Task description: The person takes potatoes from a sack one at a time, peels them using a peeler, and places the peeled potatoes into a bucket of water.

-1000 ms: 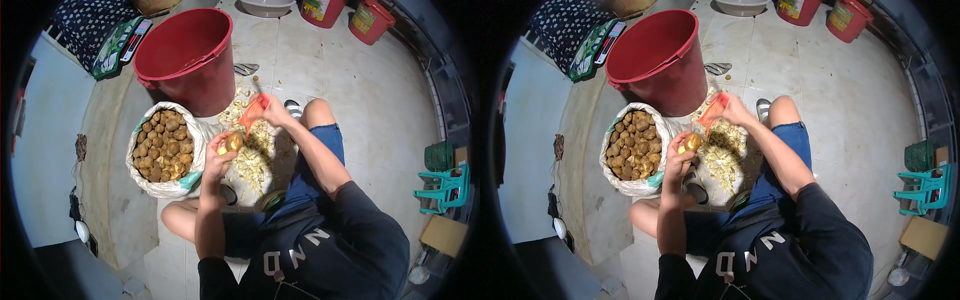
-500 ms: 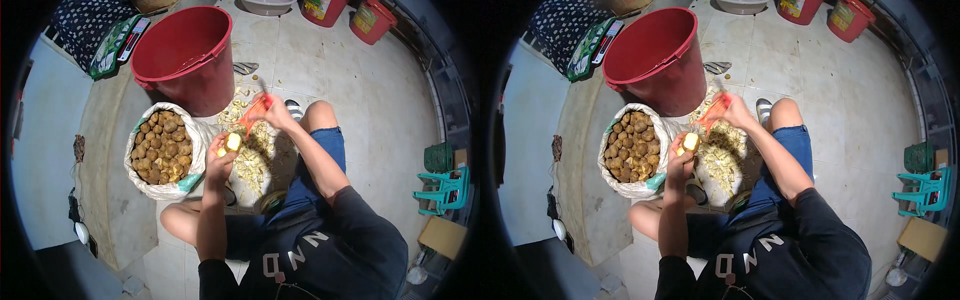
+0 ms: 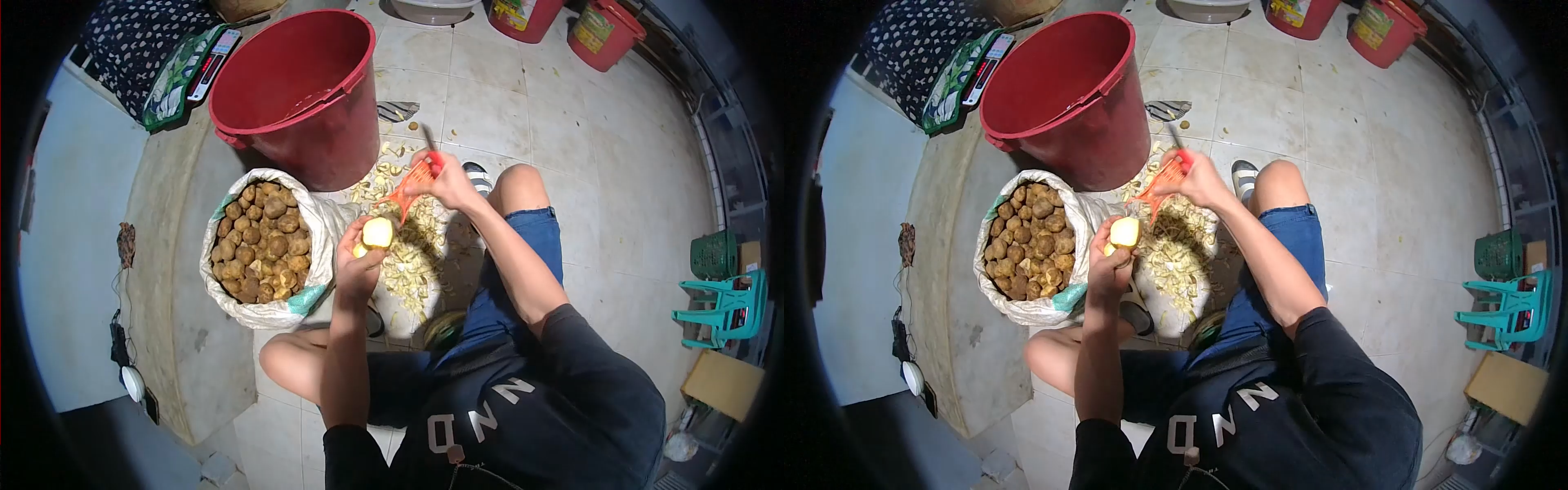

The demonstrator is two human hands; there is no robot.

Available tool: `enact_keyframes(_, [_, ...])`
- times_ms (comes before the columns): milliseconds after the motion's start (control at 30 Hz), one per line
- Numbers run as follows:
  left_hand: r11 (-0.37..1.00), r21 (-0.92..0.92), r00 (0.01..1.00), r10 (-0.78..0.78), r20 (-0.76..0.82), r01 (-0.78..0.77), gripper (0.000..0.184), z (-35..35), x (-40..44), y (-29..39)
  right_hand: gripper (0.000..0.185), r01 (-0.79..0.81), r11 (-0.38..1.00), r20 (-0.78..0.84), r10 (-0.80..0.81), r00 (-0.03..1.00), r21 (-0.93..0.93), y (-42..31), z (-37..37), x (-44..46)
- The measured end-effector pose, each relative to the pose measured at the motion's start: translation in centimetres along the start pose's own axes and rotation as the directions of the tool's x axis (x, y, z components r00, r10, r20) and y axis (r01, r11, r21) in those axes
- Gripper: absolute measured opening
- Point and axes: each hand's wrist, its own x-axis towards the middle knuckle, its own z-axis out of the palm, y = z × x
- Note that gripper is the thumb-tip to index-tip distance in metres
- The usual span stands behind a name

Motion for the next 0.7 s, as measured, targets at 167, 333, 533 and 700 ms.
enact_keyframes(167, [0.999,-0.037,0.999,0.022,-0.029,-0.023,0.062,0.2,-0.1,-0.1,0.042,0.239,0.967,0.130,-0.226,0.965,-0.087,-0.9,1.6,-1.3])
enact_keyframes(333, [0.999,-0.043,1.000,0.011,0.007,-0.010,0.058,-1.0,-0.1,-0.2,0.044,-0.035,0.995,-0.043,0.039,0.998,0.089,-0.7,0.0,-0.6])
enact_keyframes(533, [0.999,-0.046,0.999,-0.002,-0.052,0.000,0.055,0.3,0.0,0.1,0.041,-0.017,1.000,-0.048,0.018,0.999,0.013,-0.9,-0.2,-0.2])
enact_keyframes(700, [1.000,0.002,1.000,0.004,0.005,-0.004,0.060,-0.1,0.0,-0.6,0.041,0.061,0.997,0.042,-0.059,0.997,-0.043,-0.3,0.5,-0.6])
